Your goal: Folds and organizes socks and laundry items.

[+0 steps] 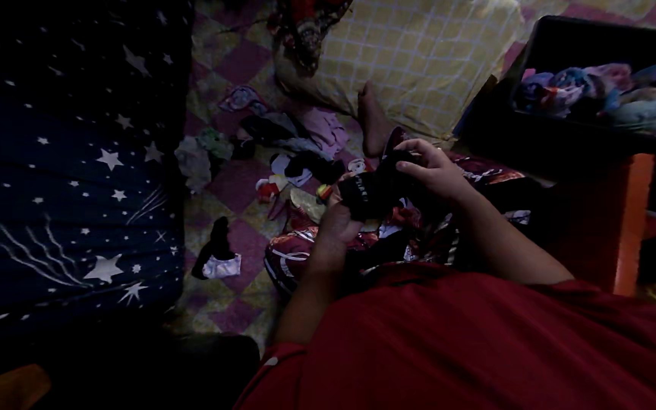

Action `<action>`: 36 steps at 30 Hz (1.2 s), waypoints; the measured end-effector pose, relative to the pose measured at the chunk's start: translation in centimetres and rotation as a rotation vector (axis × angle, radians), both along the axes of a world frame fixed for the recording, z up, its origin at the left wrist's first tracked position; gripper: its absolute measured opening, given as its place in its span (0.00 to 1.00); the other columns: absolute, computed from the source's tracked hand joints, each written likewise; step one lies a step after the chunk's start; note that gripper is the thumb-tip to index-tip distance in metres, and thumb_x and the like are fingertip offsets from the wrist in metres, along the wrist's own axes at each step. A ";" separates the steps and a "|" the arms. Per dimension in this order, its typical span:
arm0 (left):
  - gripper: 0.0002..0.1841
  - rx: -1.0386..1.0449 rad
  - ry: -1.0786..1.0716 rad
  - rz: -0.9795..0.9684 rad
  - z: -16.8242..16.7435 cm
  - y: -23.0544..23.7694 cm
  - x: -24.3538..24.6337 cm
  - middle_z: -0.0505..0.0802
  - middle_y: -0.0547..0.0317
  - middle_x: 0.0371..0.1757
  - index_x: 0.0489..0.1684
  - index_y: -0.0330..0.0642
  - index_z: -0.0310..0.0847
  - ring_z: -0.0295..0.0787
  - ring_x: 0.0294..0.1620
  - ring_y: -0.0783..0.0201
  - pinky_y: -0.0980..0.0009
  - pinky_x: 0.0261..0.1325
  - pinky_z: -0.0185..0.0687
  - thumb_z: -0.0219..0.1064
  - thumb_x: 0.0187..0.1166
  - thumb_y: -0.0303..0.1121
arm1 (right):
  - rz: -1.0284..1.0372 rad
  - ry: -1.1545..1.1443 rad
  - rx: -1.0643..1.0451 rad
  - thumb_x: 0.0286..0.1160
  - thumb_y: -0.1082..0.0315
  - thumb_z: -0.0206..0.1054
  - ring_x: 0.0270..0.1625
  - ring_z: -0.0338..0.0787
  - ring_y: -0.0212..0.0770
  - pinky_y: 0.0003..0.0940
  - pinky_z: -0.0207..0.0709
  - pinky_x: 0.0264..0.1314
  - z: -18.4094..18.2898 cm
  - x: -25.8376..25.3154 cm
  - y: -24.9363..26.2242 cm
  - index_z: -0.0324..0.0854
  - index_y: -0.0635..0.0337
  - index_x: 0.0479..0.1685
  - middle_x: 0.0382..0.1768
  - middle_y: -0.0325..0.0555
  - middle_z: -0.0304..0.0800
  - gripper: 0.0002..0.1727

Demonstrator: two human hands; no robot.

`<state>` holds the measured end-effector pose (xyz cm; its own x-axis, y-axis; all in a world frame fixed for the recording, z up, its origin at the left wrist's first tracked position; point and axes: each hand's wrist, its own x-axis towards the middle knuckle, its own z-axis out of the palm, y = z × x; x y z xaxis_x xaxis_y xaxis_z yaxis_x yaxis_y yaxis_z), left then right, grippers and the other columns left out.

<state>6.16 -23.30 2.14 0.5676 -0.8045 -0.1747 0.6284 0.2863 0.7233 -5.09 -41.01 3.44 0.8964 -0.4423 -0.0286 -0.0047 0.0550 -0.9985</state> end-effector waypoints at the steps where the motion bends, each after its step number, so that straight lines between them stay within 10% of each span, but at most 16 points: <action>1: 0.12 -0.003 -0.053 -0.016 0.0 0.1 0.0 0.94 0.67 0.45 0.50 0.55 0.80 0.92 0.48 0.69 0.66 0.54 0.89 0.54 0.81 0.25 | -0.016 0.032 -0.017 0.84 0.71 0.61 0.41 0.89 0.24 0.23 0.85 0.46 -0.1 0.1 0.1 0.70 0.64 0.68 0.48 0.41 0.88 0.17; 7: 0.28 0.020 -0.063 -0.015 0.3 0.6 0.5 0.93 0.65 0.53 0.66 0.59 0.74 0.91 0.53 0.64 0.63 0.56 0.89 0.51 0.70 0.17 | -0.115 0.057 0.040 0.83 0.69 0.61 0.30 0.84 0.26 0.23 0.80 0.29 -1.7 0.0 0.2 0.68 0.59 0.74 0.53 0.43 0.86 0.21; 10: 0.18 0.155 0.009 0.037 0.3 0.7 0.2 0.93 0.65 0.48 0.61 0.54 0.74 0.91 0.50 0.67 0.65 0.55 0.89 0.43 0.86 0.22 | -0.039 -0.020 0.030 0.78 0.76 0.60 0.49 0.89 0.27 0.26 0.86 0.52 -0.7 -0.5 0.0 0.66 0.62 0.80 0.62 0.44 0.85 0.28; 16: 0.17 0.160 0.198 -0.097 -0.3 1.5 -0.3 0.94 0.64 0.36 0.41 0.50 0.87 0.91 0.38 0.70 0.72 0.45 0.89 0.48 0.88 0.35 | 0.103 -0.590 -0.315 0.77 0.77 0.62 0.60 0.87 0.27 0.29 0.81 0.68 2.1 0.8 0.5 0.87 0.56 0.37 0.49 0.33 0.91 0.09; 21: 0.30 0.353 0.155 -0.198 1.1 1.3 -0.3 0.93 0.64 0.43 0.54 0.52 0.82 0.91 0.42 0.69 0.69 0.45 0.88 0.33 0.91 0.58 | -0.072 -0.751 -0.505 0.79 0.73 0.65 0.67 0.85 0.30 0.30 0.78 0.73 2.5 1.1 1.5 0.87 0.53 0.38 0.54 0.36 0.91 0.06; 36: 0.19 0.130 0.256 -0.041 1.6 0.7 -0.7 0.93 0.62 0.44 0.50 0.52 0.79 0.92 0.47 0.66 0.65 0.50 0.89 0.39 0.90 0.44 | -0.023 -0.748 -0.302 0.79 0.73 0.66 0.65 0.86 0.29 0.32 0.81 0.70 0.7 0.4 1.3 0.90 0.42 0.40 0.55 0.27 0.91 0.11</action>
